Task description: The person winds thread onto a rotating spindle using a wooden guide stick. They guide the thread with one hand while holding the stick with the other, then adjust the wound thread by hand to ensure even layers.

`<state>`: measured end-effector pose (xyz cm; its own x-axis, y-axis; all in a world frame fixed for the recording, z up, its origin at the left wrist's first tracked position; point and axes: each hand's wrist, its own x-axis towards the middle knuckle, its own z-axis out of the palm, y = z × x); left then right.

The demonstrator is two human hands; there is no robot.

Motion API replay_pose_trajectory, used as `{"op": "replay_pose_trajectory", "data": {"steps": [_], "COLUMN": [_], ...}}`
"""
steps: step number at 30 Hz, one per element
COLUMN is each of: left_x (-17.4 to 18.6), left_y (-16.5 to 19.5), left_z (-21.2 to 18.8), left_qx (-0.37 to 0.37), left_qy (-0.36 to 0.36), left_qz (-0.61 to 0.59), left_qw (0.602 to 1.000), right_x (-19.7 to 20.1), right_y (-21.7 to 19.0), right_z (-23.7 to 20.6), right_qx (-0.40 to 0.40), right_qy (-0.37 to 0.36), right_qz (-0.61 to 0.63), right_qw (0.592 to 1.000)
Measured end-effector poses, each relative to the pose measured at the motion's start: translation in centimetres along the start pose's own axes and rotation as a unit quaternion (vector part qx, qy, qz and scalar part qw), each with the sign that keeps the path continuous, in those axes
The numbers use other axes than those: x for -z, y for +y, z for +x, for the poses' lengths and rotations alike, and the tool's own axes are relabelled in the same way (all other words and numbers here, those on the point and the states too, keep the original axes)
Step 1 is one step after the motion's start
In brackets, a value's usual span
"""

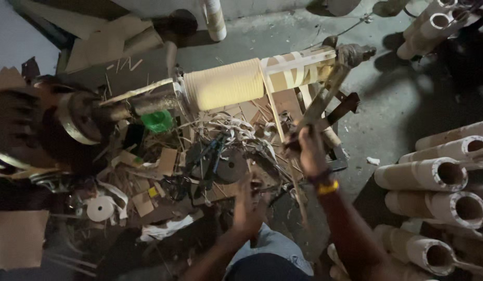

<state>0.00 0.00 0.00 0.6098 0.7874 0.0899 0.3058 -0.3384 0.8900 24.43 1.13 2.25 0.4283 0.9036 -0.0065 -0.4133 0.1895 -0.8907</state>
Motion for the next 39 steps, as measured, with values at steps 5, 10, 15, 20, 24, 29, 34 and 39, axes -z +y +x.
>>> {"op": "replay_pose_trajectory", "data": {"steps": [5, 10, 15, 20, 24, 29, 34, 39], "left_x": [-10.5, -11.2, -10.7, -11.4, -11.0, -10.9, -11.5, -11.6], "left_y": [-2.1, -0.8, 0.0, 0.0, 0.4, 0.2, -0.7, -1.2], "left_z": [3.8, 2.5, -0.2, -0.9, -1.5, -0.6, 0.0, 0.6], "left_qx": [0.4, 0.426, 0.365, 0.406, 0.386, 0.395, 0.405, 0.386], "left_qy": [-0.095, -0.023, -0.095, -0.079, -0.144, -0.134, -0.172, -0.162], "left_qz": [-0.472, -0.678, -0.716, -0.695, -0.712, -0.706, -0.733, -0.784], "left_qw": [0.78, 0.598, 0.587, 0.589, 0.569, 0.573, 0.519, 0.458], "right_x": [6.5, 6.3, 4.2, 2.5, 1.5, 2.3, 3.5, 3.6], "right_y": [3.9, 5.8, 6.6, 8.7, 11.1, 11.0, 9.9, 9.5], "right_z": [9.4, 14.1, 15.2, 15.7, 16.2, 16.0, 16.9, 16.4], "right_qx": [-0.054, -0.091, -0.039, 0.015, 0.01, 0.01, 0.085, 0.02], "right_qy": [0.035, 0.047, -0.036, 0.129, 0.052, 0.102, 0.089, 0.051], "right_qz": [-0.063, -0.076, 0.009, 0.06, -0.112, -0.104, -0.192, -0.112], "right_qw": [0.996, 0.992, 0.999, 0.99, 0.992, 0.989, 0.974, 0.992]}}
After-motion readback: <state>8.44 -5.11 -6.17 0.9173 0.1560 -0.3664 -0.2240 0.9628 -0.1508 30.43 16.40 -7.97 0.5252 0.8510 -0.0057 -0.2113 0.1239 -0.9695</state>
